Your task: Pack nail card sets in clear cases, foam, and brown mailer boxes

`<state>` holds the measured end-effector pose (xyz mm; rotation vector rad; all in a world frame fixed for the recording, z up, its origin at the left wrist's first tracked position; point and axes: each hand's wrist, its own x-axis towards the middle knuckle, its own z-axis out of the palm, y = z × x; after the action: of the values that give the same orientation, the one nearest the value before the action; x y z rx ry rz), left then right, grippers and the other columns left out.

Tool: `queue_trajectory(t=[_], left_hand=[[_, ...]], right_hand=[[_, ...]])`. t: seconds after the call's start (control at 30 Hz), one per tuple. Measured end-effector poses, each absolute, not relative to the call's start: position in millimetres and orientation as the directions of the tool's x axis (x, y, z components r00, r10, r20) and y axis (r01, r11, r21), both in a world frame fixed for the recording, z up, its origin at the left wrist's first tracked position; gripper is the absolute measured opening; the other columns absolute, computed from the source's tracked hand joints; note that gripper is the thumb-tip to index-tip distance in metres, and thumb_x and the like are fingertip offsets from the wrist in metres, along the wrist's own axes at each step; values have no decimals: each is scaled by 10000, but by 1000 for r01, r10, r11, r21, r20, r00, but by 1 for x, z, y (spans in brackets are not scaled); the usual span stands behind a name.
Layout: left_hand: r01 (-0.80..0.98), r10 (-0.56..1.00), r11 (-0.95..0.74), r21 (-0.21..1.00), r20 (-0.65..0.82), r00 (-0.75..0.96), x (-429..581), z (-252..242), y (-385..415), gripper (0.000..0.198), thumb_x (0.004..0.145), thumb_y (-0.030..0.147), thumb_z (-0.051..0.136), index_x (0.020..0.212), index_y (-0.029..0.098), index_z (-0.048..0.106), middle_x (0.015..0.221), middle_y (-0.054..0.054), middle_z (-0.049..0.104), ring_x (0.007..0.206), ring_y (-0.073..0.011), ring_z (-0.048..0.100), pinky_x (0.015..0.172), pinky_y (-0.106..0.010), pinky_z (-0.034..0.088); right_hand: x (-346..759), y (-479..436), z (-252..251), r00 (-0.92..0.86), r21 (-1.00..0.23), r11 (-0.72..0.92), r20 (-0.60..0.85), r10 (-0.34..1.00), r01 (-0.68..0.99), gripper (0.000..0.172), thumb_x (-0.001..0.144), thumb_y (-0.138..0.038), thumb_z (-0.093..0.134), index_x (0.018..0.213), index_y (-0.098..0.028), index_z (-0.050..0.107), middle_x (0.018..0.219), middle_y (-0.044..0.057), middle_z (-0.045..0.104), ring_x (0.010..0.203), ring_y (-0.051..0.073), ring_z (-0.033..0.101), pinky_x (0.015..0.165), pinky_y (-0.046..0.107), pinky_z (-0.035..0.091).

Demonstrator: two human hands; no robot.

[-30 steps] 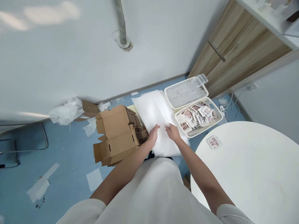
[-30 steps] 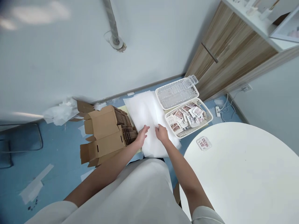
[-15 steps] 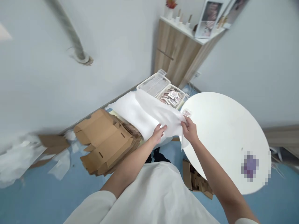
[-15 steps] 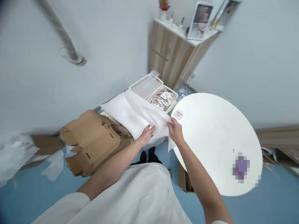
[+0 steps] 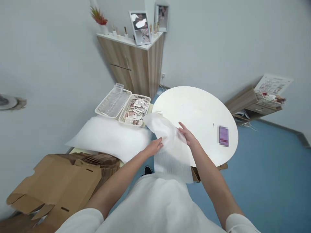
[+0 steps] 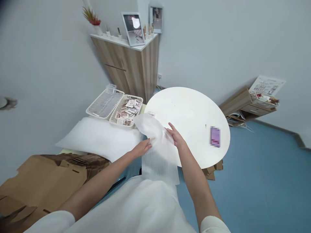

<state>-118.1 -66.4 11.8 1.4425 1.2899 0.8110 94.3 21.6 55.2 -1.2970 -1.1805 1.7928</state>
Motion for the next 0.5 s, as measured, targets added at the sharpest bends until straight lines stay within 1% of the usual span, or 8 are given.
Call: queue_trajectory(t=[0.1, 0.17, 0.23, 0.27, 0.3, 0.37, 0.43, 0.5], left_hand=[[289, 986, 48, 956, -91, 136, -86, 14, -46, 438, 756, 326, 550, 1185, 262, 483, 879, -19, 616, 755, -162, 584, 788, -290, 420], [213, 987, 157, 964, -160, -1, -62, 10, -31, 540, 745, 370, 569, 1245, 260, 399, 906, -17, 602, 671, -128, 582, 748, -281, 433], [71, 945, 320, 945, -313, -93, -38, 1, -20, 585, 745, 427, 563, 1258, 229, 365, 909, -37, 601, 657, -126, 587, 710, -279, 443], [-8, 909, 406, 914, -405, -97, -27, -4, -16, 563, 753, 455, 545, 1234, 205, 391, 893, -54, 608, 681, -138, 594, 697, -282, 445], [-75, 868, 493, 867, -496, -35, -18, -9, -14, 527, 760, 482, 524, 1187, 183, 439, 873, -68, 617, 699, -153, 597, 684, -286, 448], [-120, 777, 629, 768, -625, 72, -2, -18, -12, 523, 722, 458, 586, 1146, 177, 464, 838, -62, 621, 675, -150, 591, 649, -282, 449], [-80, 746, 666, 742, -658, 103, 9, -22, -7, 548, 667, 347, 667, 1143, 173, 458, 768, -29, 606, 601, -118, 563, 617, -260, 440], [-22, 805, 593, 805, -593, 33, 16, -19, 4, 540, 654, 265, 672, 1142, 168, 460, 703, 4, 571, 543, -88, 522, 596, -238, 424]], right_hand=[[129, 38, 71, -217, -994, -102, -108, 970, 38, 591, 687, -345, 606, 1234, -287, 388, 1152, 52, 559, 942, 201, 585, 797, 372, 481], [156, 45, 67, -45, -978, 96, 90, 995, 186, 448, 721, -302, 558, 1156, -265, 460, 1167, 58, 523, 961, 187, 552, 836, 365, 454], [182, 50, 49, 86, -900, 150, 202, 976, 410, 287, 754, -258, 479, 1032, -218, 540, 1101, 78, 520, 923, 182, 538, 844, 373, 439], [193, 52, 36, 101, -862, 132, 206, 973, 489, 250, 762, -232, 441, 979, -199, 561, 1064, 86, 518, 906, 183, 534, 839, 377, 439], [203, 53, 23, 82, -835, 118, 190, 978, 538, 249, 765, -204, 408, 952, -186, 571, 1033, 89, 515, 910, 185, 529, 835, 375, 440], [218, 56, 1, 107, -804, 83, 179, 978, 589, 266, 771, -178, 374, 947, -183, 573, 1020, 89, 502, 937, 187, 518, 834, 376, 437], [228, 62, -6, 136, -807, 64, 177, 975, 588, 265, 781, -179, 366, 947, -187, 573, 1025, 88, 494, 929, 182, 520, 817, 367, 447], [234, 73, 3, 111, -817, 102, 199, 974, 568, 249, 795, -189, 366, 912, -194, 585, 1007, 83, 502, 921, 177, 525, 799, 352, 457]])
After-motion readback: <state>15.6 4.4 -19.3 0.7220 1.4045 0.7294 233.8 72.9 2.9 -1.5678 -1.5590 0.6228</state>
